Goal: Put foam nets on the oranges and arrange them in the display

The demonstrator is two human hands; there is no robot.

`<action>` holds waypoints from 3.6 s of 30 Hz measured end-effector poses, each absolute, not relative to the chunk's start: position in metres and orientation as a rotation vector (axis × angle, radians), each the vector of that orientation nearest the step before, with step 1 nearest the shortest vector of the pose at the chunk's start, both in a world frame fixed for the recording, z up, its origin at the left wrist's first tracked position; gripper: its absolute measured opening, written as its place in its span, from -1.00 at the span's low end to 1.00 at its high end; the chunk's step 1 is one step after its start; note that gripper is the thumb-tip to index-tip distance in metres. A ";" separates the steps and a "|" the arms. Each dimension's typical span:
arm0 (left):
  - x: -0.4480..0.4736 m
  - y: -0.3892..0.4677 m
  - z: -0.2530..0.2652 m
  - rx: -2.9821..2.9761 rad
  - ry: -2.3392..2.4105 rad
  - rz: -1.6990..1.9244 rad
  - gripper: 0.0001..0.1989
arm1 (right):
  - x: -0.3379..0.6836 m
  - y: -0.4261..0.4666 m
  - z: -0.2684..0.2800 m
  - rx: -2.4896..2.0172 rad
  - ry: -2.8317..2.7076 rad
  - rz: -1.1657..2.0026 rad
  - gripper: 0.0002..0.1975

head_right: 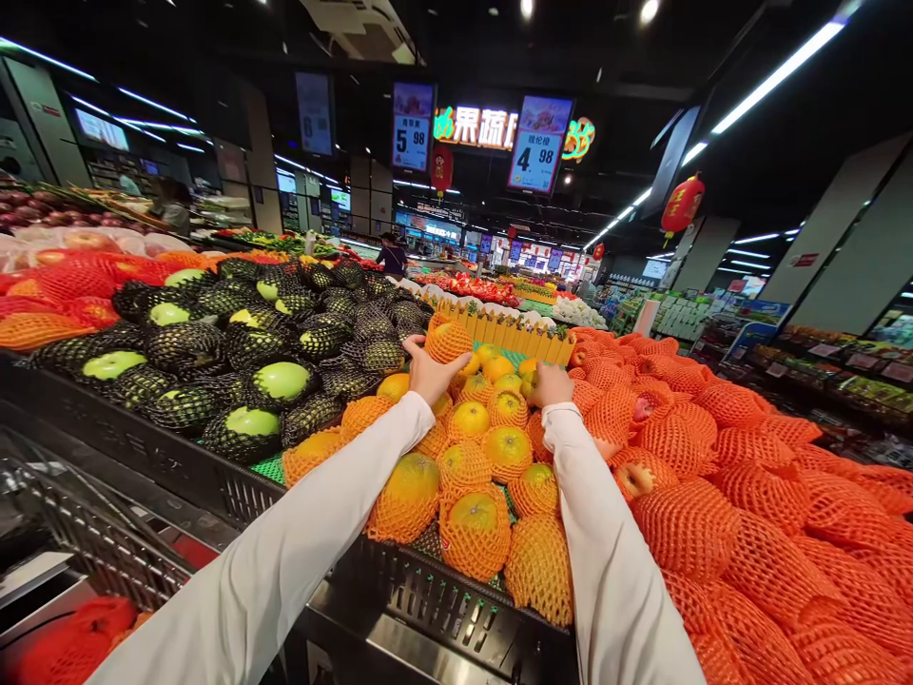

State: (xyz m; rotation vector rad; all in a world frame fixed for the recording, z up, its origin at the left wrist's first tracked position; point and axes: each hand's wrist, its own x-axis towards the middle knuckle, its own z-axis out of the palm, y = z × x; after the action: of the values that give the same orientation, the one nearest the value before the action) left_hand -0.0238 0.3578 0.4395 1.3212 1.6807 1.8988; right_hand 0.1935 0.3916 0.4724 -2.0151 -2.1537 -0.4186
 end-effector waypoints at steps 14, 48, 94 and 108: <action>-0.019 0.358 0.433 1.921 1.603 1.687 -0.20 | 0.172 0.333 0.547 -1.543 -1.779 0.056 -0.42; -0.025 0.371 0.437 1.378 1.504 2.289 -0.37 | 0.133 0.383 0.454 -1.729 -1.703 0.214 0.00; -0.017 0.355 0.432 2.148 0.806 1.002 -0.19 | 0.190 0.389 0.437 -2.072 -1.773 -0.138 -0.49; -0.017 0.377 0.423 2.008 0.921 1.419 -0.51 | 0.196 0.372 0.450 -1.797 -1.464 -0.237 -0.56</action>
State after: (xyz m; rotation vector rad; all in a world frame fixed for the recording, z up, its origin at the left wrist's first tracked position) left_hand -0.0168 0.3768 0.4232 2.0076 0.9214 1.4186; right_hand 0.1960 0.3722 0.4496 -1.7973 -1.4638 -0.2375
